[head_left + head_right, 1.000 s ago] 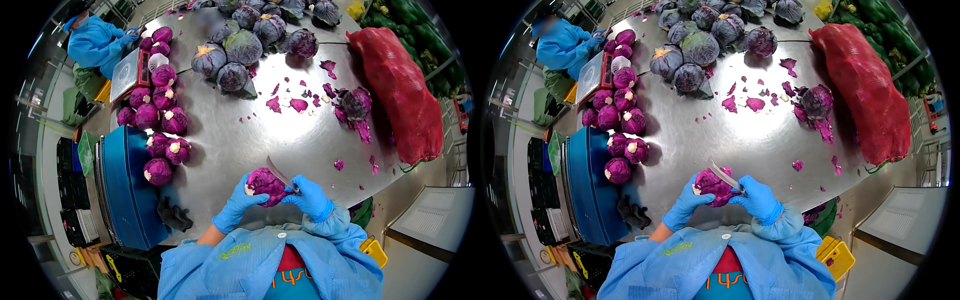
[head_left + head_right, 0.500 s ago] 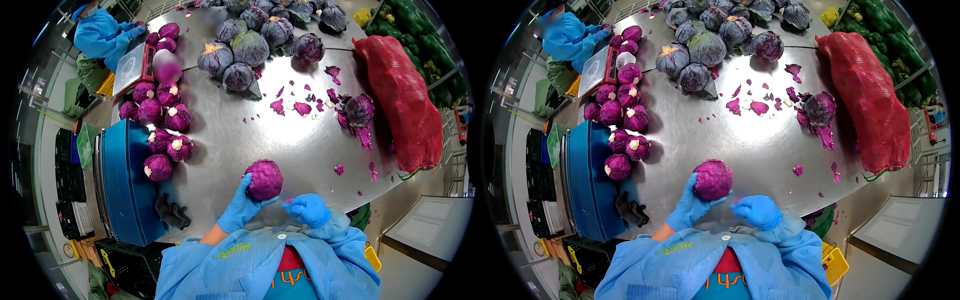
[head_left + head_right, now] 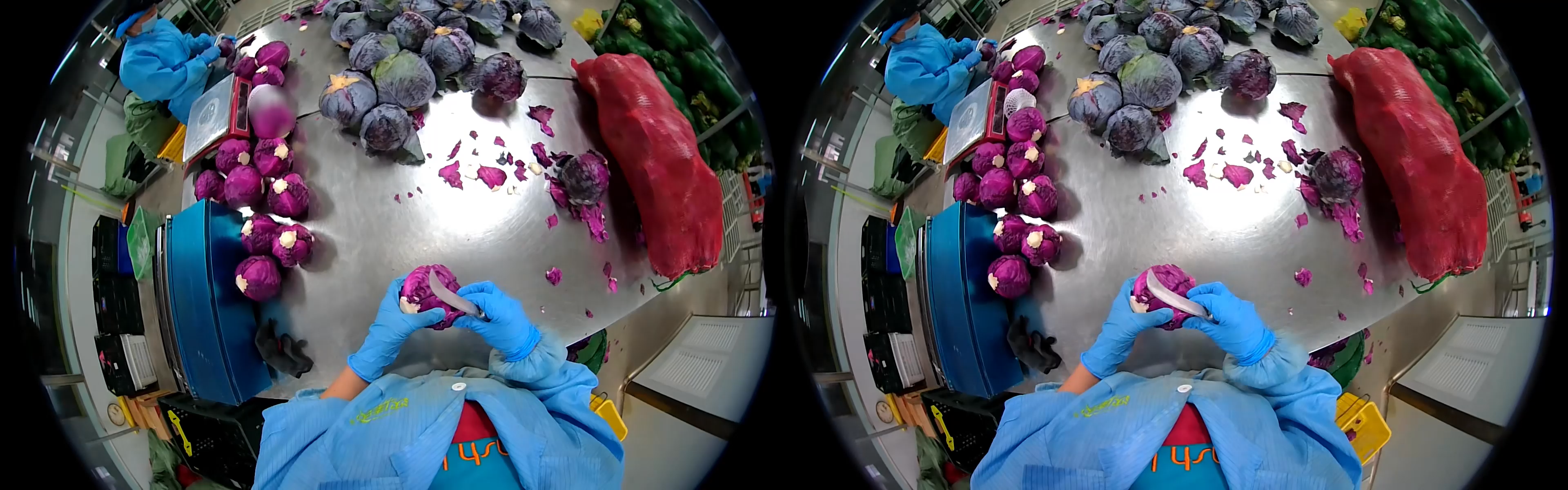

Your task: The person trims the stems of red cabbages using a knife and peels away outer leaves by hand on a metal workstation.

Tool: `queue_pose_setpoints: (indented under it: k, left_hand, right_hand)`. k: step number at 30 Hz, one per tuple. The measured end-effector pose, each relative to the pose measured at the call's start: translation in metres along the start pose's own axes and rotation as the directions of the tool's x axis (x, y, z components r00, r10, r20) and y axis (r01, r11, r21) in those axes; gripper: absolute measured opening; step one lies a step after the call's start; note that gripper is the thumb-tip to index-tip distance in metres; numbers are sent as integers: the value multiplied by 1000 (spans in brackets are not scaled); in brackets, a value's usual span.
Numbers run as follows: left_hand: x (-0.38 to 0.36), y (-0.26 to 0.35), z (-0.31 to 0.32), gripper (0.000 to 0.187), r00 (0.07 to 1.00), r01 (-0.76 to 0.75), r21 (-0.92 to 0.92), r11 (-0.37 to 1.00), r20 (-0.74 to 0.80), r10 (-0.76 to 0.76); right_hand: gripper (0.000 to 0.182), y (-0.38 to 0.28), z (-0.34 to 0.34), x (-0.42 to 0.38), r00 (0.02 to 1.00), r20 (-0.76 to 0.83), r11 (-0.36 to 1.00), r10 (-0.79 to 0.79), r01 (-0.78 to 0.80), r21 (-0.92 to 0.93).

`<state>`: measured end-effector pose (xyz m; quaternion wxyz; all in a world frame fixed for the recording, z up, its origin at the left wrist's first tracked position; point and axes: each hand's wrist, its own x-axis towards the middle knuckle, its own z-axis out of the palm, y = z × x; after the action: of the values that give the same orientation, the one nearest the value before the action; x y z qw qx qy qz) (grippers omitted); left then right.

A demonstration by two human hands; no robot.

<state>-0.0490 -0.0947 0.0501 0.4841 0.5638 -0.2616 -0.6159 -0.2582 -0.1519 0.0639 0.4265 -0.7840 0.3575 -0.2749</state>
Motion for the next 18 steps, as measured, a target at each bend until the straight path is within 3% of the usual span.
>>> queue_pose_setpoints:
  k: [5, 11, 14, 17, 18]
  left_hand:
    - [5, -17, -8, 89, 998, 56, -45, 997, -26, -57]
    - [0, -8, -4, 90, 999, 26, 33, 999, -24, -25]
    - [-1, -6, -2, 90, 998, -57, 145, 988, -1, 57]
    - [-5, -10, 4, 82, 993, -114, 254, 960, 35, 109]
    - [-3, -8, 3, 80, 995, -96, 248, 964, 60, 84]
  right_hand:
    - [37, -2, 6, -1, 987, -30, 947, -159, 143, -288]
    - [35, -8, -9, -3, 995, 103, 997, 10, -2, -79]
    - [35, -22, -21, 7, 915, 334, 938, 225, -110, -329]
    - [35, -29, -23, 14, 879, 408, 938, 246, -111, -327]
    - [34, -25, -21, 13, 906, 365, 961, 215, -130, -245]
